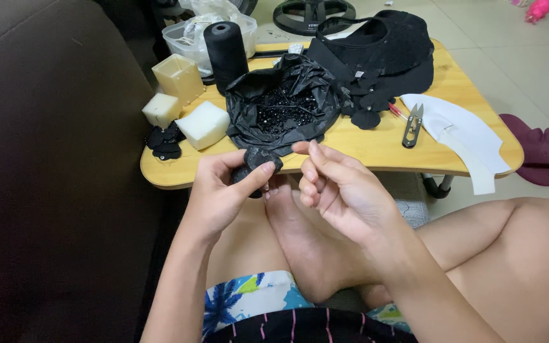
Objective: Sewing small black decorative components onto a fabric base using a needle and thread
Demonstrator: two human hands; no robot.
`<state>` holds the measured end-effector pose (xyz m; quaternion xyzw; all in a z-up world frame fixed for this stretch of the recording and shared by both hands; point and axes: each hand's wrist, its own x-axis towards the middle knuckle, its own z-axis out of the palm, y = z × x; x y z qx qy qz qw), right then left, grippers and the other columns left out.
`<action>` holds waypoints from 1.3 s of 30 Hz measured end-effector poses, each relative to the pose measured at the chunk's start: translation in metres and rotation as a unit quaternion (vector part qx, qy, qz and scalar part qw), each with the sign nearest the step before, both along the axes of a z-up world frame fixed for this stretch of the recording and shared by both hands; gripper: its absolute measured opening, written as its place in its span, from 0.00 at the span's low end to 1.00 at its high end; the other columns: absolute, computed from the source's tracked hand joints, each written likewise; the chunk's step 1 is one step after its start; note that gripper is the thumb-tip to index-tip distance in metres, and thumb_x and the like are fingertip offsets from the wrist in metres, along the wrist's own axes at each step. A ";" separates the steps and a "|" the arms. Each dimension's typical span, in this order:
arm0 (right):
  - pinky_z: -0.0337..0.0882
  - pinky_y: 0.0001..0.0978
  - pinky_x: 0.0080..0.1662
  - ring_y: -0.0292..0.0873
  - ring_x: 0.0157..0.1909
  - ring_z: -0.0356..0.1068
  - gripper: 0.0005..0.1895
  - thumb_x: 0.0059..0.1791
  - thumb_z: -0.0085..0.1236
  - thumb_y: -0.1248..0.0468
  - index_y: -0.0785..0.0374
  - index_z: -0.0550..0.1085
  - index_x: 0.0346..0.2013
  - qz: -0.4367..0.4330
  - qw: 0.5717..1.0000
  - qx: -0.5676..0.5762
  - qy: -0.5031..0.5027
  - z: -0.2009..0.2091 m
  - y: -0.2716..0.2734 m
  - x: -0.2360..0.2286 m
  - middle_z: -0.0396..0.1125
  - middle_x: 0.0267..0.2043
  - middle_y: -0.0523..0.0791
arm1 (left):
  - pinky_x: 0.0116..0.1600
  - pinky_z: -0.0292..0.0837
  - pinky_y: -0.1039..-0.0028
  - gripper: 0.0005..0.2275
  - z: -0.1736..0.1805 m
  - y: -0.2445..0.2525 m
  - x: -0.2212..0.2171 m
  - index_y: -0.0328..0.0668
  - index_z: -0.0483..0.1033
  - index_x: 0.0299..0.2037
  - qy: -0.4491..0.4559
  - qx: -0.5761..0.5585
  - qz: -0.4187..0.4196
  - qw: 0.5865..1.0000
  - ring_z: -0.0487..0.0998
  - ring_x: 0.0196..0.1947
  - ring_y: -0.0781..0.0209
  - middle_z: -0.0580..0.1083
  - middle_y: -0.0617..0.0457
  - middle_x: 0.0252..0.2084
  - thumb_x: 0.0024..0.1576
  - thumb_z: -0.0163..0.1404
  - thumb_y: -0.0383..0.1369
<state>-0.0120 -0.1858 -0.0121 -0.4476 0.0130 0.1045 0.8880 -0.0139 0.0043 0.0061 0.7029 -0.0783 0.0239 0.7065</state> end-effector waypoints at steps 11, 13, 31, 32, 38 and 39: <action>0.81 0.34 0.39 0.44 0.34 0.77 0.10 0.55 0.56 0.60 0.63 0.75 0.46 -0.056 0.998 0.021 0.017 -0.013 -0.020 0.015 0.72 0.32 0.49 | 0.29 0.76 0.83 0.06 -0.001 0.000 0.002 0.35 0.81 0.24 0.002 0.007 0.014 1.000 0.73 0.22 0.71 0.74 0.53 0.18 0.53 0.62 0.24; 0.81 0.34 0.40 0.45 0.34 0.78 0.10 0.55 0.56 0.60 0.62 0.75 0.46 -0.055 0.998 0.023 0.015 -0.010 -0.022 0.014 0.73 0.33 0.49 | 0.29 0.75 0.84 0.06 0.000 0.000 0.002 0.36 0.81 0.24 -0.001 0.011 0.014 1.000 0.73 0.22 0.72 0.73 0.53 0.18 0.53 0.61 0.24; 0.71 0.29 0.48 0.37 0.41 0.67 0.12 0.53 0.55 0.71 0.68 0.72 0.51 -0.275 0.938 0.210 0.032 -0.023 -0.113 0.040 0.66 0.40 0.46 | 0.35 0.70 0.82 0.07 -0.015 0.021 0.004 0.26 0.85 0.37 -0.013 0.041 0.016 0.999 0.74 0.26 0.68 0.79 0.51 0.27 0.53 0.57 0.24; 0.72 0.27 0.48 0.36 0.41 0.66 0.10 0.54 0.55 0.70 0.68 0.71 0.50 -0.310 0.930 0.194 0.040 -0.017 -0.117 0.039 0.65 0.41 0.46 | 0.33 0.69 0.82 0.07 -0.014 0.023 0.004 0.27 0.85 0.36 0.004 0.047 0.026 0.999 0.73 0.25 0.68 0.78 0.51 0.26 0.53 0.58 0.24; 0.68 0.27 0.49 0.36 0.42 0.63 0.03 0.58 0.53 0.67 0.65 0.71 0.44 -0.315 0.938 0.142 0.003 -0.028 -0.150 0.047 0.64 0.39 0.45 | 0.32 0.69 0.82 0.05 -0.013 0.020 0.005 0.27 0.85 0.31 0.017 0.095 0.023 0.995 0.72 0.24 0.67 0.78 0.51 0.24 0.51 0.58 0.24; 0.69 0.27 0.49 0.36 0.41 0.64 0.04 0.58 0.53 0.67 0.65 0.70 0.45 -0.312 0.939 0.146 0.002 -0.029 -0.151 0.047 0.64 0.39 0.45 | 0.33 0.69 0.81 0.05 -0.013 0.019 0.005 0.26 0.84 0.28 0.009 0.090 0.013 0.996 0.72 0.24 0.66 0.77 0.51 0.23 0.51 0.58 0.24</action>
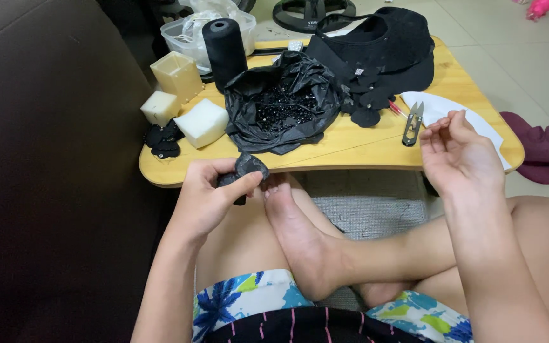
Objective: Sewing small black decorative components onto a fabric base using a needle and thread
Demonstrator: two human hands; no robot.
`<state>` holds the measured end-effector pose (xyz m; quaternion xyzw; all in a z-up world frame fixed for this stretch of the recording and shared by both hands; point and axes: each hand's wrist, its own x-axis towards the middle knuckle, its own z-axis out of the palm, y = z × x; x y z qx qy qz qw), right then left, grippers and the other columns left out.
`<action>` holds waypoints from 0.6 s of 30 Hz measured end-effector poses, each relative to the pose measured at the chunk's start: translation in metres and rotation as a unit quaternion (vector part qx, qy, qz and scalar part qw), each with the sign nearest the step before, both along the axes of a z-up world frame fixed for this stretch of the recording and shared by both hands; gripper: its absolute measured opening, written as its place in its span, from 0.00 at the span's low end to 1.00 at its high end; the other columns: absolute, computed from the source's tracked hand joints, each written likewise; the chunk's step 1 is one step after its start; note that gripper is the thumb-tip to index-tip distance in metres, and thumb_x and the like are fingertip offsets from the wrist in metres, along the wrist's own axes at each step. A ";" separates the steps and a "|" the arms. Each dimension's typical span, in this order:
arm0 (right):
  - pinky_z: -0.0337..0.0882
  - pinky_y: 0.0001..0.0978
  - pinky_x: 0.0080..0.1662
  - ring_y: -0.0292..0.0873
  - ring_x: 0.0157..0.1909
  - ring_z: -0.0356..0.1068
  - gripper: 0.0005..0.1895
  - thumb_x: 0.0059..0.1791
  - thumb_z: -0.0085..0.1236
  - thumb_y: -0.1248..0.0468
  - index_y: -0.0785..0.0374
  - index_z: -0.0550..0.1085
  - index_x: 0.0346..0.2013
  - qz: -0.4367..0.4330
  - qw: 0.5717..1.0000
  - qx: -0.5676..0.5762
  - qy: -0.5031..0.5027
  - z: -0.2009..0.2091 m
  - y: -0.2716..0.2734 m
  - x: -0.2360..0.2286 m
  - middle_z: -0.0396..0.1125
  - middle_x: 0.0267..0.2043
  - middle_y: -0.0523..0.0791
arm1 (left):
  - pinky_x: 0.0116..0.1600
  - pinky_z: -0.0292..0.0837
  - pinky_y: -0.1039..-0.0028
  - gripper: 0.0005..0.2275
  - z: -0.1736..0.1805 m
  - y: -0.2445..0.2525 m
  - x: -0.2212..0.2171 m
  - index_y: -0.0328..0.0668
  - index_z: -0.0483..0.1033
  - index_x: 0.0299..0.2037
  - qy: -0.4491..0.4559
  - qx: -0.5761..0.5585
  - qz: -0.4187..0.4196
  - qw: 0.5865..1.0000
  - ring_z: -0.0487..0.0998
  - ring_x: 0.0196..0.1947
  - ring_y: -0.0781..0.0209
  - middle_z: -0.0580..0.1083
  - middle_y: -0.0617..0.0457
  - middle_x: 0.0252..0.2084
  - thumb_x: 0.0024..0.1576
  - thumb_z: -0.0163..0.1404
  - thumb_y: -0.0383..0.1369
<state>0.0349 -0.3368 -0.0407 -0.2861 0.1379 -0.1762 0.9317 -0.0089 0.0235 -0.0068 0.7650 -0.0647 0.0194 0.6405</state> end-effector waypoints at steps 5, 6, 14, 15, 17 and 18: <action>0.69 0.26 0.49 0.35 0.41 0.63 0.04 0.58 0.53 0.68 0.66 0.71 0.46 -0.027 0.999 0.010 0.027 0.007 0.007 -0.003 0.64 0.41 0.45 | 0.33 0.70 0.80 0.05 0.003 0.001 -0.002 0.26 0.86 0.31 0.024 0.012 0.015 1.000 0.72 0.24 0.66 0.78 0.50 0.24 0.50 0.59 0.24; 0.69 0.26 0.49 0.35 0.41 0.64 0.04 0.58 0.52 0.68 0.66 0.71 0.46 -0.030 0.999 0.009 0.028 0.006 0.008 -0.003 0.64 0.40 0.45 | 0.33 0.70 0.80 0.05 0.004 0.001 -0.002 0.26 0.86 0.30 0.027 0.018 0.018 0.999 0.72 0.24 0.66 0.78 0.50 0.24 0.50 0.59 0.24; 0.69 0.23 0.47 0.34 0.45 0.65 0.06 0.56 0.54 0.66 0.64 0.71 0.46 -0.001 0.997 -0.049 0.063 -0.003 0.001 0.003 0.63 0.47 0.45 | 0.23 0.60 0.79 0.09 0.005 -0.001 0.012 0.28 0.83 0.26 -0.039 0.201 -0.014 0.979 0.62 0.17 0.67 0.70 0.54 0.16 0.47 0.58 0.30; 0.70 0.23 0.47 0.34 0.46 0.65 0.06 0.56 0.55 0.66 0.64 0.71 0.46 0.009 0.996 -0.063 0.061 -0.002 -0.002 0.006 0.62 0.49 0.46 | 0.22 0.57 0.76 0.10 0.009 -0.002 0.017 0.28 0.80 0.19 -0.074 0.261 -0.053 0.961 0.58 0.15 0.66 0.66 0.55 0.12 0.44 0.57 0.31; 0.72 0.24 0.49 0.36 0.47 0.66 0.06 0.57 0.53 0.65 0.64 0.70 0.46 0.012 0.993 -0.101 0.060 -0.003 -0.009 0.015 0.63 0.47 0.46 | 0.24 0.62 0.76 0.09 0.011 -0.008 0.029 0.29 0.79 0.20 -0.047 0.299 -0.091 0.949 0.59 0.16 0.64 0.67 0.54 0.13 0.41 0.58 0.31; 0.73 0.25 0.50 0.38 0.48 0.66 0.05 0.59 0.51 0.65 0.64 0.69 0.46 0.015 0.989 -0.139 0.057 -0.002 -0.013 0.020 0.64 0.44 0.46 | 0.27 0.67 0.75 0.09 0.014 -0.011 0.036 0.30 0.78 0.20 -0.021 0.336 -0.129 0.933 0.61 0.17 0.62 0.67 0.54 0.14 0.38 0.59 0.31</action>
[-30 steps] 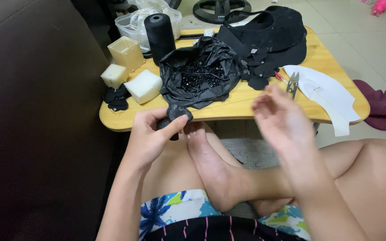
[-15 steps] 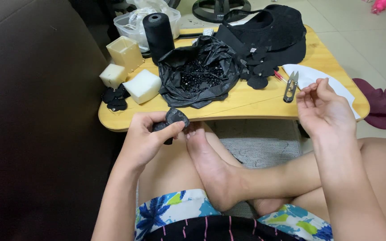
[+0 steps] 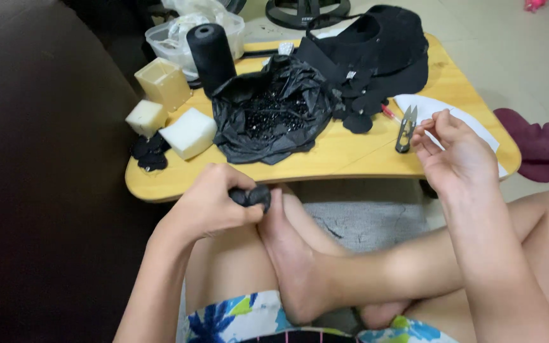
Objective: Sewing small black decorative components onto a fabric base using a needle and thread
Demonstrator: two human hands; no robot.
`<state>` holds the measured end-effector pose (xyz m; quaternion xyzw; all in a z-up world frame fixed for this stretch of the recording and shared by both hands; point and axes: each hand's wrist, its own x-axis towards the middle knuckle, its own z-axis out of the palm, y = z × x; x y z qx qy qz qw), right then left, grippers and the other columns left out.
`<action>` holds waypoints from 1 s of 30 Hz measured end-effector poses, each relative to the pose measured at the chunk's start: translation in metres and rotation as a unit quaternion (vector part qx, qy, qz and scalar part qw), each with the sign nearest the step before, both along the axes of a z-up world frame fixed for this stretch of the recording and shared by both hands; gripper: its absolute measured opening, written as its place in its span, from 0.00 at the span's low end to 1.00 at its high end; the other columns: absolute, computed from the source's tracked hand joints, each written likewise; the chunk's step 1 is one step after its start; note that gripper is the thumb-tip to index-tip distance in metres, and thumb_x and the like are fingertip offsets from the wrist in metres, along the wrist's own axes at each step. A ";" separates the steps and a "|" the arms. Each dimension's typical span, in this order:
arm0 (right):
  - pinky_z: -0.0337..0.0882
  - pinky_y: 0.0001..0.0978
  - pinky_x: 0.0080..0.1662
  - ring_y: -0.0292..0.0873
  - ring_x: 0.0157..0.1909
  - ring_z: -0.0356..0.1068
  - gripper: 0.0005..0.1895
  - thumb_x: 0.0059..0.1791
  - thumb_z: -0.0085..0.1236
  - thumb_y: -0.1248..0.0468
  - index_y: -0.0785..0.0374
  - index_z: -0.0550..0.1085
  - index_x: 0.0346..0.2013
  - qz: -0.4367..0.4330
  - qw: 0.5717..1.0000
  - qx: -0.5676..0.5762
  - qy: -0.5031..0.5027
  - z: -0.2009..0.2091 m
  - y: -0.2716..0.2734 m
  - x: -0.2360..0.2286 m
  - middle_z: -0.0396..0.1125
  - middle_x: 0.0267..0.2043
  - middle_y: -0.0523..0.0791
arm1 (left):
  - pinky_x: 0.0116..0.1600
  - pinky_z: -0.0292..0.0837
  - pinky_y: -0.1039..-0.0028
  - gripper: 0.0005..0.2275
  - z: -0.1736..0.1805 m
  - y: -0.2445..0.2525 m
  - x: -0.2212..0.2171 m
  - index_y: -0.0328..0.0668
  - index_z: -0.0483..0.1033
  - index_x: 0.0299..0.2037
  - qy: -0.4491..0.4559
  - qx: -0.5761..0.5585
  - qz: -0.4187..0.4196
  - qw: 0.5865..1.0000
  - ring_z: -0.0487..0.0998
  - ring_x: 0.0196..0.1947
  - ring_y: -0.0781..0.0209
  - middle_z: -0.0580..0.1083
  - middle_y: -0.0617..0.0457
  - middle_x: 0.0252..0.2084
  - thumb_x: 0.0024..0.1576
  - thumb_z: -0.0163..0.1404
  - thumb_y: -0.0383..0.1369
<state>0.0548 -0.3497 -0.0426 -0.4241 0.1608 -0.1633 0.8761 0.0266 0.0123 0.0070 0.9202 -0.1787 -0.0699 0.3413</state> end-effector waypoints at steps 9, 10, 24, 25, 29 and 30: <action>0.75 0.26 0.51 0.37 0.47 0.67 0.06 0.58 0.49 0.65 0.65 0.69 0.48 -0.023 1.000 -0.006 0.017 0.025 -0.016 0.032 0.64 0.45 0.47 | 0.35 0.76 0.80 0.08 0.013 -0.009 0.054 0.34 0.87 0.32 0.077 -0.069 -0.009 0.995 0.75 0.23 0.70 0.82 0.56 0.24 0.48 0.62 0.31; 0.75 0.26 0.51 0.37 0.47 0.67 0.06 0.58 0.49 0.65 0.65 0.69 0.48 -0.023 0.999 -0.007 0.021 0.025 -0.018 0.036 0.64 0.45 0.47 | 0.35 0.76 0.80 0.08 0.008 -0.009 0.059 0.34 0.87 0.32 0.081 -0.071 -0.009 0.994 0.75 0.23 0.70 0.82 0.56 0.24 0.48 0.62 0.31; 0.78 0.27 0.54 0.37 0.49 0.70 0.08 0.57 0.49 0.65 0.67 0.70 0.49 -0.038 0.997 -0.024 0.056 0.021 -0.017 0.061 0.65 0.45 0.48 | 0.49 0.71 0.64 0.08 -0.034 -0.050 0.073 0.33 0.81 0.37 -0.311 -0.076 0.112 0.941 0.73 0.40 0.49 0.74 0.46 0.38 0.48 0.58 0.24; 0.78 0.27 0.54 0.37 0.49 0.70 0.08 0.57 0.49 0.65 0.67 0.70 0.49 -0.036 0.997 -0.026 0.057 0.021 -0.018 0.063 0.65 0.45 0.48 | 0.49 0.71 0.64 0.08 -0.036 -0.053 0.073 0.33 0.81 0.37 -0.310 -0.077 0.114 0.941 0.73 0.40 0.49 0.74 0.46 0.38 0.48 0.58 0.24; 0.77 0.25 0.52 0.36 0.48 0.68 0.08 0.57 0.50 0.65 0.67 0.71 0.47 -0.038 0.998 -0.014 0.056 0.030 -0.016 0.074 0.65 0.46 0.48 | 0.41 0.74 0.65 0.07 -0.040 -0.059 0.078 0.35 0.84 0.35 -0.241 -0.068 0.092 0.964 0.76 0.31 0.51 0.76 0.48 0.33 0.47 0.61 0.27; 0.76 0.26 0.52 0.36 0.47 0.68 0.07 0.56 0.50 0.66 0.66 0.71 0.47 -0.038 0.998 -0.013 0.052 0.033 -0.014 0.077 0.65 0.45 0.48 | 0.40 0.73 0.65 0.06 -0.041 -0.059 0.078 0.36 0.84 0.33 -0.254 -0.070 0.086 0.961 0.75 0.31 0.51 0.75 0.49 0.32 0.46 0.62 0.28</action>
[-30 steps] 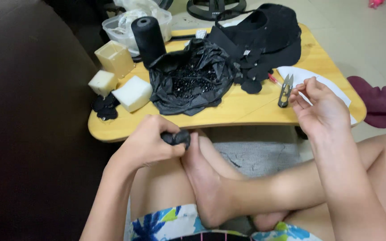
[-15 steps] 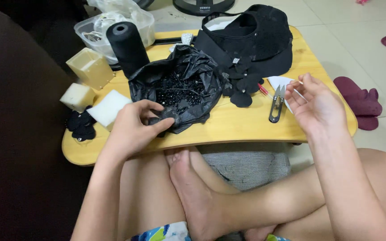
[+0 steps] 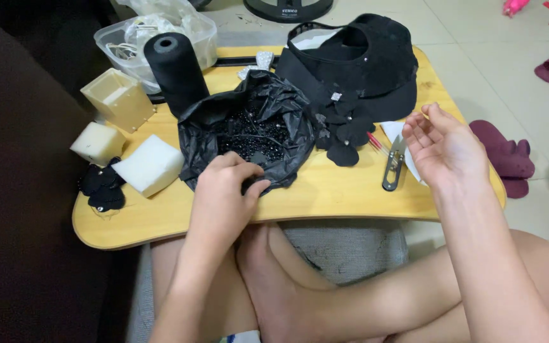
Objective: Sewing small black decorative components onto a fabric base using a needle and thread
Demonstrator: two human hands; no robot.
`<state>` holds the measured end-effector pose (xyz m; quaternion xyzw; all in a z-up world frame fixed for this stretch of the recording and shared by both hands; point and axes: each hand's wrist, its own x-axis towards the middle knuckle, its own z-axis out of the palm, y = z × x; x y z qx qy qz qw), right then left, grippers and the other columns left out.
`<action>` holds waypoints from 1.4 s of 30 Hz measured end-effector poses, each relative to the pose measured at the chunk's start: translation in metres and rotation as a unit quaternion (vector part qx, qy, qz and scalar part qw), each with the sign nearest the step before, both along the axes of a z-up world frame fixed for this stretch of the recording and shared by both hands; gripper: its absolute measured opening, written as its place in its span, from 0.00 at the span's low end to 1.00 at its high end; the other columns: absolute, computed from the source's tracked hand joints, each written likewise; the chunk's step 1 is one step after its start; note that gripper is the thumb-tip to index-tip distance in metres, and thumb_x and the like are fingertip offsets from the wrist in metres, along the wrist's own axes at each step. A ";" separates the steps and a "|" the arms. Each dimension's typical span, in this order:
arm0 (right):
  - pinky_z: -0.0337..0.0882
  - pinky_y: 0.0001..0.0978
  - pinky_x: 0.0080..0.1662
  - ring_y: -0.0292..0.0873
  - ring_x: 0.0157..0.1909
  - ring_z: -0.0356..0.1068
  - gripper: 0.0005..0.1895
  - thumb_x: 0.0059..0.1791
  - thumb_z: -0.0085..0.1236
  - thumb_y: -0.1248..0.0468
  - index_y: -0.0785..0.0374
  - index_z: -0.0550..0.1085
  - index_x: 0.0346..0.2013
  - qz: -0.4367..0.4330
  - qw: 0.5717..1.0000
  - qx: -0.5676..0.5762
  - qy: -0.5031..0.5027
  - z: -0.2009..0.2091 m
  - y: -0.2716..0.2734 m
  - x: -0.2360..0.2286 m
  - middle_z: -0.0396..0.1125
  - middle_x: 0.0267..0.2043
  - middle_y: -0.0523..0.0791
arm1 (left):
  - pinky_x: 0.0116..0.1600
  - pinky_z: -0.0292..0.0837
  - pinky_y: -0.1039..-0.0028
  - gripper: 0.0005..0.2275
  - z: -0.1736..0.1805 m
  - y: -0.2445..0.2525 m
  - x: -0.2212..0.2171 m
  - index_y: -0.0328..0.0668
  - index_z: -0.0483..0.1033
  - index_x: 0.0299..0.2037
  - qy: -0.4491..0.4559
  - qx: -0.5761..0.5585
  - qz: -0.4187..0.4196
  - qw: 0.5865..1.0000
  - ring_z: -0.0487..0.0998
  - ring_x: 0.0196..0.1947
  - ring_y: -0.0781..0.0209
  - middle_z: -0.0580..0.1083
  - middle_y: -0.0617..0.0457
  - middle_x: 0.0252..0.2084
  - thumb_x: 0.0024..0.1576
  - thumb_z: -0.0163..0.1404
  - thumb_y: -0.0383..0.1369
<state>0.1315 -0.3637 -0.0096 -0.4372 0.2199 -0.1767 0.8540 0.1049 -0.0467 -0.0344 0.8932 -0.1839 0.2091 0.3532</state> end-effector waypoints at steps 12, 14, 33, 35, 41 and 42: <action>0.81 0.22 0.53 0.42 0.49 0.79 0.18 0.59 0.46 0.64 0.77 0.64 0.57 0.099 0.920 -0.378 0.006 0.015 0.037 0.057 0.70 0.48 0.52 | 0.38 0.73 0.58 0.05 -0.011 -0.014 0.025 0.36 0.82 0.28 -0.009 0.085 0.047 0.995 0.75 0.34 0.43 0.71 0.44 0.34 0.51 0.56 0.29; 0.78 0.32 0.46 0.47 0.40 0.77 0.17 0.55 0.52 0.66 0.78 0.69 0.54 0.039 0.827 -0.558 0.047 0.004 0.029 0.042 0.73 0.42 0.55 | 0.38 0.73 0.57 0.05 -0.011 -0.008 0.027 0.36 0.81 0.28 -0.008 0.087 0.043 0.995 0.75 0.32 0.42 0.72 0.44 0.33 0.51 0.56 0.29; 0.71 0.69 0.51 0.77 0.52 0.72 0.25 0.48 0.60 0.57 0.76 0.76 0.51 0.072 0.580 -0.749 0.312 -0.026 0.022 -0.019 0.66 0.48 0.65 | 0.40 0.75 0.65 0.06 -0.022 0.002 0.027 0.47 0.74 0.35 -0.067 0.101 -0.019 0.992 0.78 0.36 0.52 0.71 0.55 0.29 0.63 0.50 0.35; 0.70 0.69 0.52 0.77 0.53 0.71 0.24 0.48 0.60 0.59 0.75 0.76 0.52 0.076 0.587 -0.744 0.312 -0.028 0.021 -0.017 0.67 0.48 0.65 | 0.40 0.75 0.67 0.06 -0.025 0.002 0.029 0.48 0.74 0.35 -0.068 0.095 -0.017 0.993 0.78 0.35 0.54 0.71 0.56 0.28 0.64 0.49 0.35; 0.73 0.64 0.50 0.74 0.50 0.74 0.15 0.48 0.57 0.67 0.68 0.81 0.47 0.068 0.616 -0.735 0.274 -0.032 0.029 -0.012 0.74 0.43 0.62 | 0.39 0.76 0.66 0.06 -0.027 0.003 0.030 0.49 0.72 0.36 -0.067 0.056 -0.019 0.996 0.78 0.34 0.52 0.71 0.55 0.27 0.65 0.47 0.35; 0.74 0.63 0.50 0.72 0.49 0.75 0.13 0.48 0.57 0.68 0.66 0.82 0.45 0.061 0.624 -0.733 0.264 -0.031 0.031 -0.013 0.75 0.41 0.61 | 0.40 0.76 0.65 0.06 -0.027 0.004 0.030 0.49 0.71 0.36 -0.067 0.047 -0.024 0.996 0.78 0.34 0.51 0.71 0.54 0.27 0.65 0.46 0.36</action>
